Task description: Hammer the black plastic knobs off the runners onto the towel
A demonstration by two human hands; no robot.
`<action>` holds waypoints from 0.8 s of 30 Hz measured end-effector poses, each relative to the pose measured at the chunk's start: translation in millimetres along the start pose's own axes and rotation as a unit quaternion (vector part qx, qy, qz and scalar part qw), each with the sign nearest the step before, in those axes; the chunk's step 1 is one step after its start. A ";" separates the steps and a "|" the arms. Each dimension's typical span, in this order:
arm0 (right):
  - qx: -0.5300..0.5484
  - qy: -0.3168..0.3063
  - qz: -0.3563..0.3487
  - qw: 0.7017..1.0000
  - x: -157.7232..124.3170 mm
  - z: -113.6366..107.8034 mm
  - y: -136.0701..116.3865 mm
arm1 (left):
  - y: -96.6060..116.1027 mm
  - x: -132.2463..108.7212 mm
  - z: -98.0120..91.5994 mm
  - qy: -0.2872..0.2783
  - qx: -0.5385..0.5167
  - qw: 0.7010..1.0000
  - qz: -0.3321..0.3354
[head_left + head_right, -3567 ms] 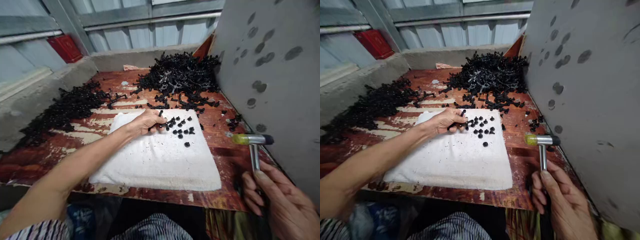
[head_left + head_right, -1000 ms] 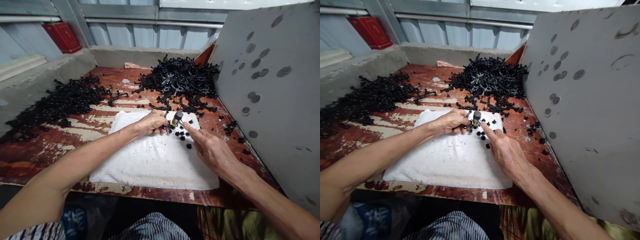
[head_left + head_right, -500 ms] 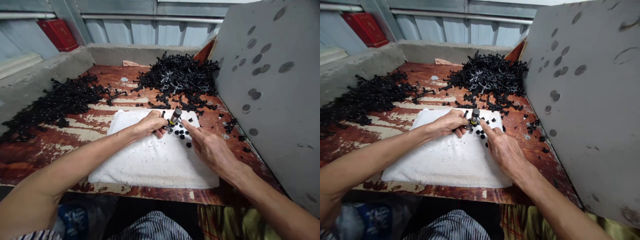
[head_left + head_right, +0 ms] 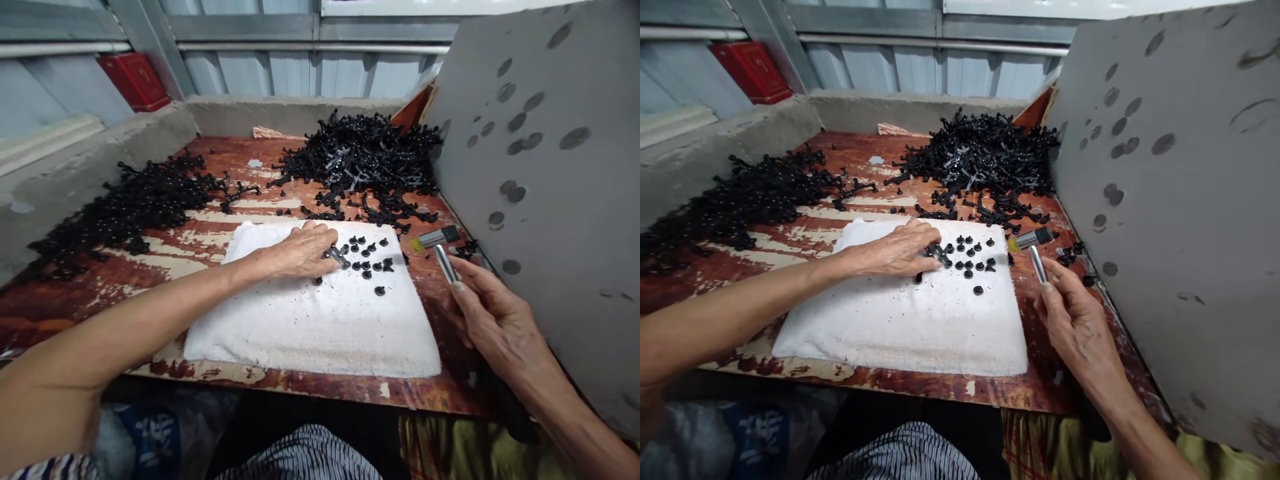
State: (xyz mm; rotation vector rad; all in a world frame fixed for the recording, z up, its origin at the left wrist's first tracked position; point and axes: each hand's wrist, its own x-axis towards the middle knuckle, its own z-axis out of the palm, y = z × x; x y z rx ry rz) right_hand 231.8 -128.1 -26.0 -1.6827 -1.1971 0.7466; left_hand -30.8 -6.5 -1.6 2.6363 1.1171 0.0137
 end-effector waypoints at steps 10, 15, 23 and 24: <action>0.265 -0.010 0.256 0.929 4.7 -8.9 1.6 | 15.1 14.8 -16.5 -0.081 -0.133 0.979 -0.134; 0.260 -0.036 0.246 0.933 8.4 -9.6 2.1 | 11.1 23.6 -18.1 -0.128 -0.157 0.971 -0.127; 0.259 -0.030 0.253 0.932 7.6 -9.1 1.0 | 15.9 4.4 -24.0 -0.131 -0.457 0.858 -0.192; 0.261 -0.028 0.256 0.930 7.5 -9.2 0.9 | 16.0 2.5 -23.7 -0.138 -0.481 0.845 -0.189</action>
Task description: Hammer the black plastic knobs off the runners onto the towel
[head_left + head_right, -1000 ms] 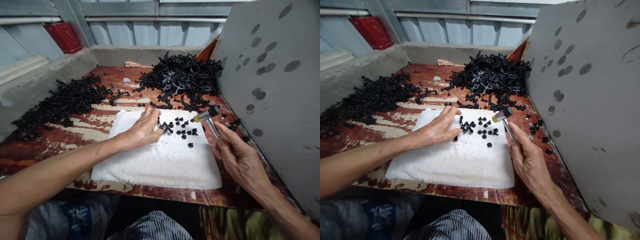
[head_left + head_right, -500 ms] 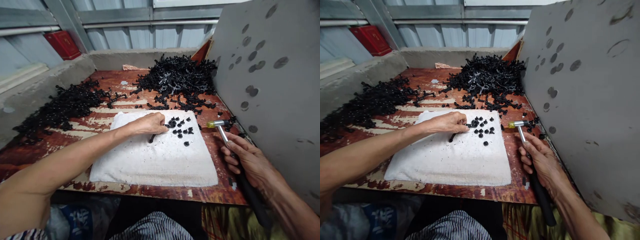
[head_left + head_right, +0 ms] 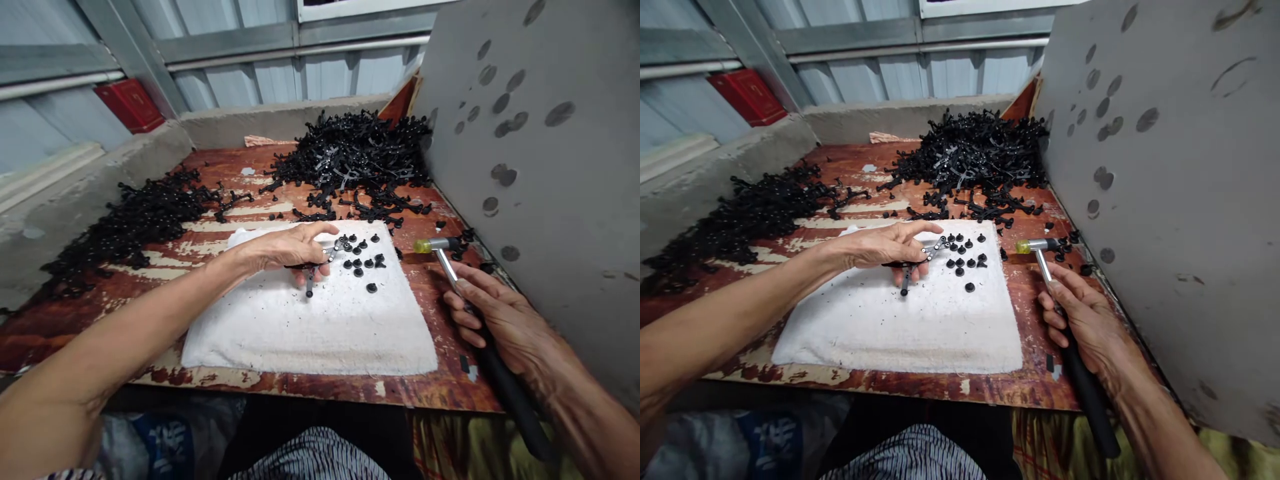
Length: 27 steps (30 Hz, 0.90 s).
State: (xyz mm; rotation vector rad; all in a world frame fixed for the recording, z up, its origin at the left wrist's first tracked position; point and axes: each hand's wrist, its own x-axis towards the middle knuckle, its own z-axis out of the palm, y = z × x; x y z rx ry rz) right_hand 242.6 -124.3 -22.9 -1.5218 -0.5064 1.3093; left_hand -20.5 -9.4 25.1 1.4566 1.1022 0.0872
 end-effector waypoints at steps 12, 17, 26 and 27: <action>0.012 -0.014 -0.009 1.000 1.2 -0.4 1.9 | -19.0 -10.0 0.5 -0.089 -0.059 0.991 0.076; 0.017 -0.015 -0.010 1.000 2.7 -2.7 2.7 | -19.6 -11.8 3.5 -0.097 -0.029 0.993 0.060; 0.014 -0.027 -0.015 0.999 4.6 -7.7 4.7 | -19.0 -9.7 4.0 0.007 0.030 0.993 0.111; 0.012 -0.031 -0.016 0.999 5.5 -8.1 5.2 | -16.8 -8.8 6.5 0.022 0.016 0.995 0.101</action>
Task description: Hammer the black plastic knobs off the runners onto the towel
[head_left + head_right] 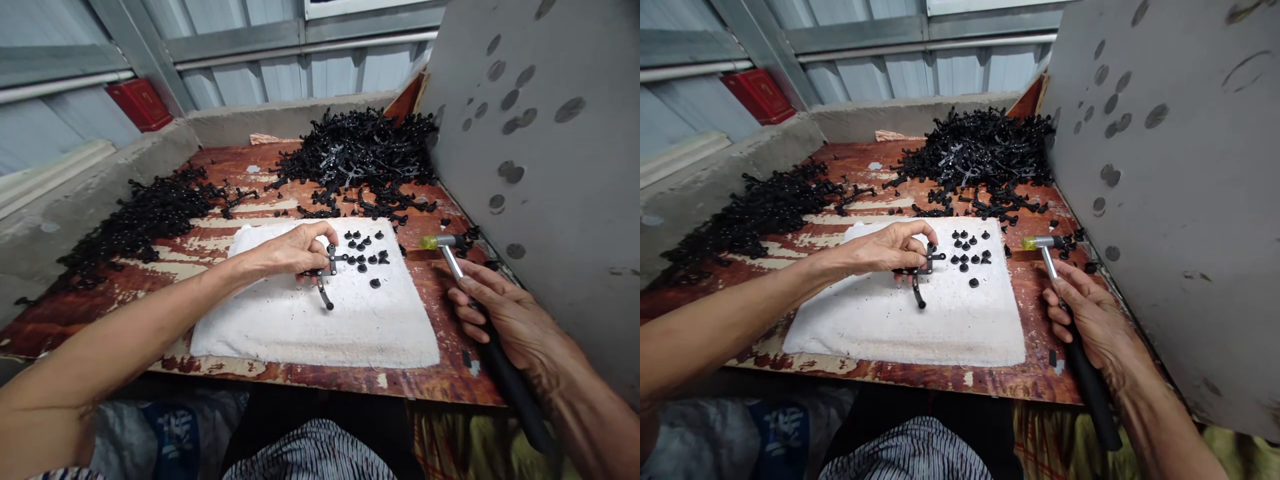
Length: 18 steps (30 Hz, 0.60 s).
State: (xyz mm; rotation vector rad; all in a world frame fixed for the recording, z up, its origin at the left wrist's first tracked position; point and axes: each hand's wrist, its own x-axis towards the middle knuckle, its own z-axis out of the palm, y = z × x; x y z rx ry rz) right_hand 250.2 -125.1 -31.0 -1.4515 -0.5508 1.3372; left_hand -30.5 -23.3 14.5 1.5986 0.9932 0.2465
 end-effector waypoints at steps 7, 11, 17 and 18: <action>-0.001 0.011 0.006 1.000 -0.2 2.9 -1.0 | 13.7 11.0 17.0 0.060 -0.108 0.989 -0.079; 0.005 -0.001 0.002 1.000 -3.4 3.2 -2.7 | 14.1 13.7 18.4 0.060 -0.114 0.988 -0.081; 0.000 -0.019 -0.005 1.000 -2.0 -0.9 -0.7 | 15.4 14.5 18.7 0.060 -0.125 0.985 -0.105; -0.001 -0.020 -0.006 1.000 -1.7 -1.1 -0.4 | 15.4 14.7 19.0 0.060 -0.124 0.985 -0.104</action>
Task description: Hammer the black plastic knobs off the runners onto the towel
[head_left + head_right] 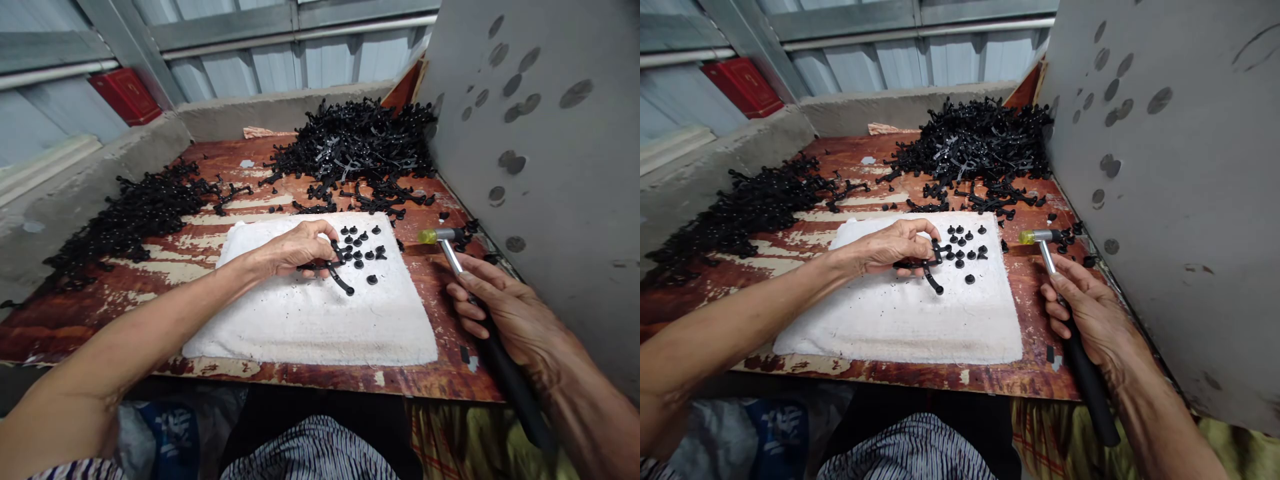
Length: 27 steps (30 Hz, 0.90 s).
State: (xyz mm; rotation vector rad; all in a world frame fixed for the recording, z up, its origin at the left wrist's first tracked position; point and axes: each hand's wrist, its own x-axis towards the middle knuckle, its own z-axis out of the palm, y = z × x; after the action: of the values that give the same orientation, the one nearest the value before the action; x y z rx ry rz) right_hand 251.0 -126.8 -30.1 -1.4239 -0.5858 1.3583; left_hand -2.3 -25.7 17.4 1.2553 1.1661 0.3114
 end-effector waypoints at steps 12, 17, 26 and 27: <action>-0.003 0.005 0.000 1.000 -1.1 -2.2 0.6 | -0.4 1.5 0.3 0.000 -0.004 1.000 -0.006; 0.002 0.008 0.003 1.000 -2.2 0.4 -1.0 | -5.1 5.8 -2.1 -0.008 -0.016 1.000 0.004; -0.006 0.013 0.006 1.000 -3.3 1.4 -1.8 | -5.6 6.9 -1.0 -0.010 -0.015 1.000 0.003; -0.005 0.015 0.005 1.000 -2.9 1.3 -1.5 | -5.9 7.0 -1.2 -0.009 -0.014 1.000 0.002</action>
State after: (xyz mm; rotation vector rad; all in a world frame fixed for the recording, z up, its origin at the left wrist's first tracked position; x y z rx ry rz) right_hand 249.5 -128.4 -27.3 -1.4552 -0.5675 1.3408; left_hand -2.5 -22.0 9.0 1.2343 1.1398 0.3181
